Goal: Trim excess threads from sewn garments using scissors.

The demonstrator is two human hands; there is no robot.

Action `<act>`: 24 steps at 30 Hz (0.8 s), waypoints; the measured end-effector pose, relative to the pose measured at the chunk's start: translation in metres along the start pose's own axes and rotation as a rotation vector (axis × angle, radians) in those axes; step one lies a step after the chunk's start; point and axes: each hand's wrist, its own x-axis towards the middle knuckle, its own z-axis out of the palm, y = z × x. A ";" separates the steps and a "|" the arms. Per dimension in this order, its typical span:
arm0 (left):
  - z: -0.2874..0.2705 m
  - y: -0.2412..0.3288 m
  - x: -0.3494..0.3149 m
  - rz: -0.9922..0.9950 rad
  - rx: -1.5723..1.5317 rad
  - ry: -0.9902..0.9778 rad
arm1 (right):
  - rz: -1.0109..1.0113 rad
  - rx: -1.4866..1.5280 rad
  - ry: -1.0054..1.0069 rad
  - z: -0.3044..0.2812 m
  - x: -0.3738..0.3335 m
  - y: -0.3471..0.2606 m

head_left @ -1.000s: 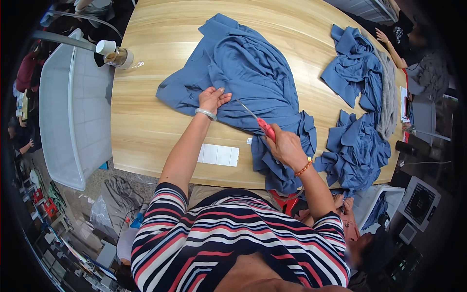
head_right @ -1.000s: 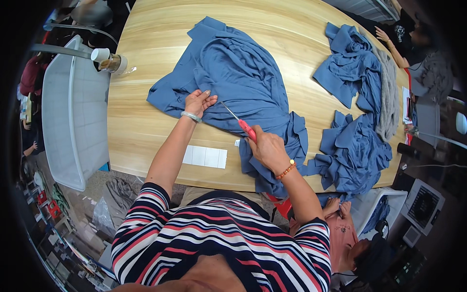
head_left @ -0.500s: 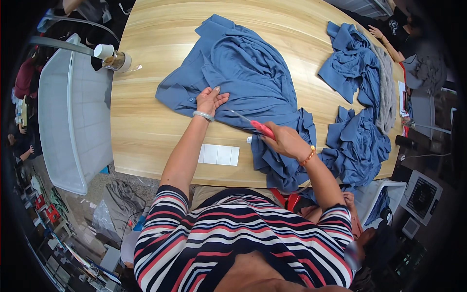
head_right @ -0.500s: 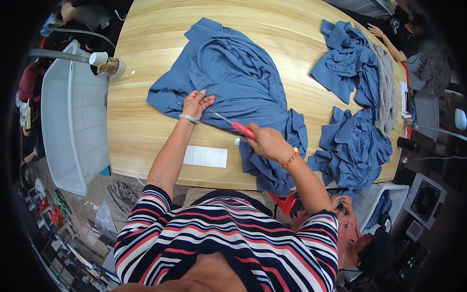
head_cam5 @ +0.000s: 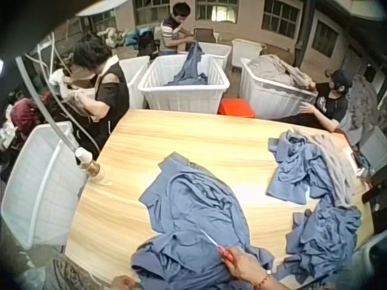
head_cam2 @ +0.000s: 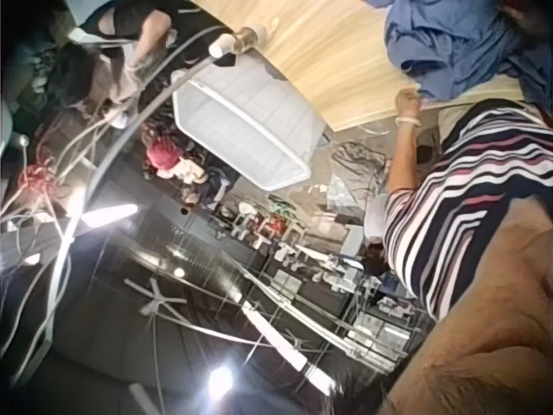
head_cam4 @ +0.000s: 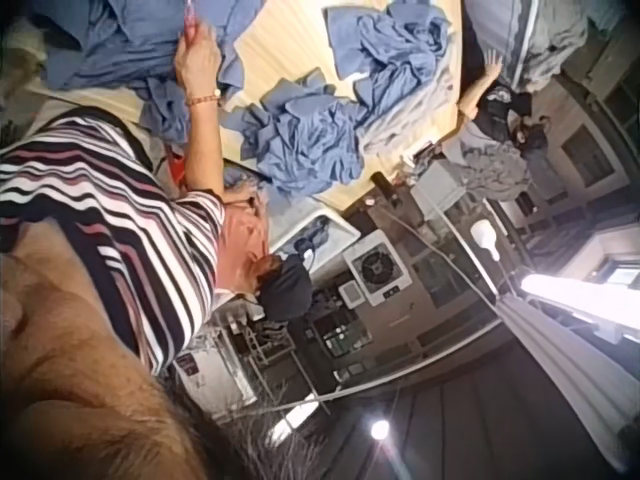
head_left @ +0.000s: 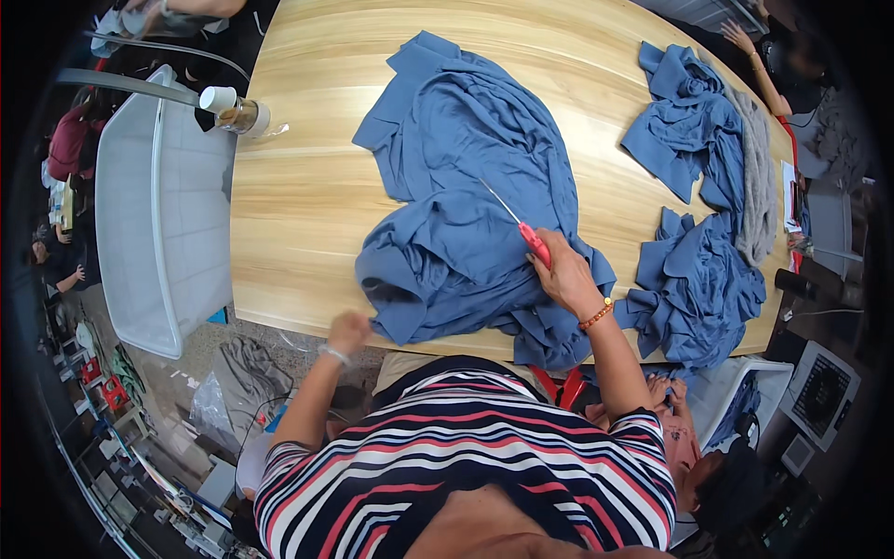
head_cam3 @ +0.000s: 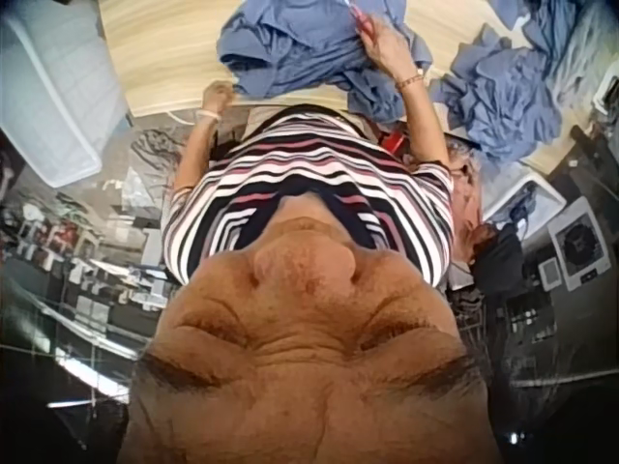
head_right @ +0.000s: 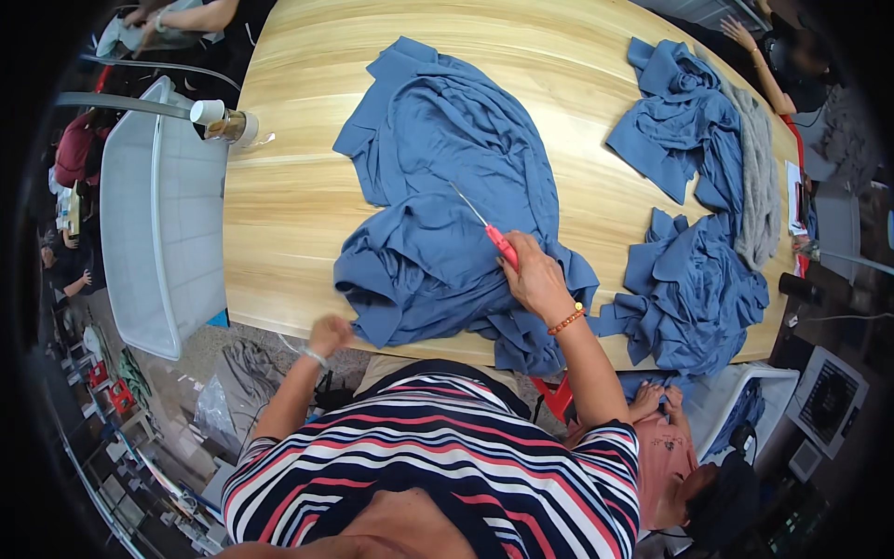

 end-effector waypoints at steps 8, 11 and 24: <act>-0.018 0.250 0.116 0.706 0.191 0.912 | 0.061 -0.077 0.024 -0.019 0.000 -0.001; -0.026 0.261 0.190 0.562 0.281 1.103 | 0.050 -0.032 0.117 -0.029 -0.001 0.003; -0.127 0.307 0.204 0.412 -0.952 0.169 | 0.025 0.061 0.077 -0.038 0.001 0.003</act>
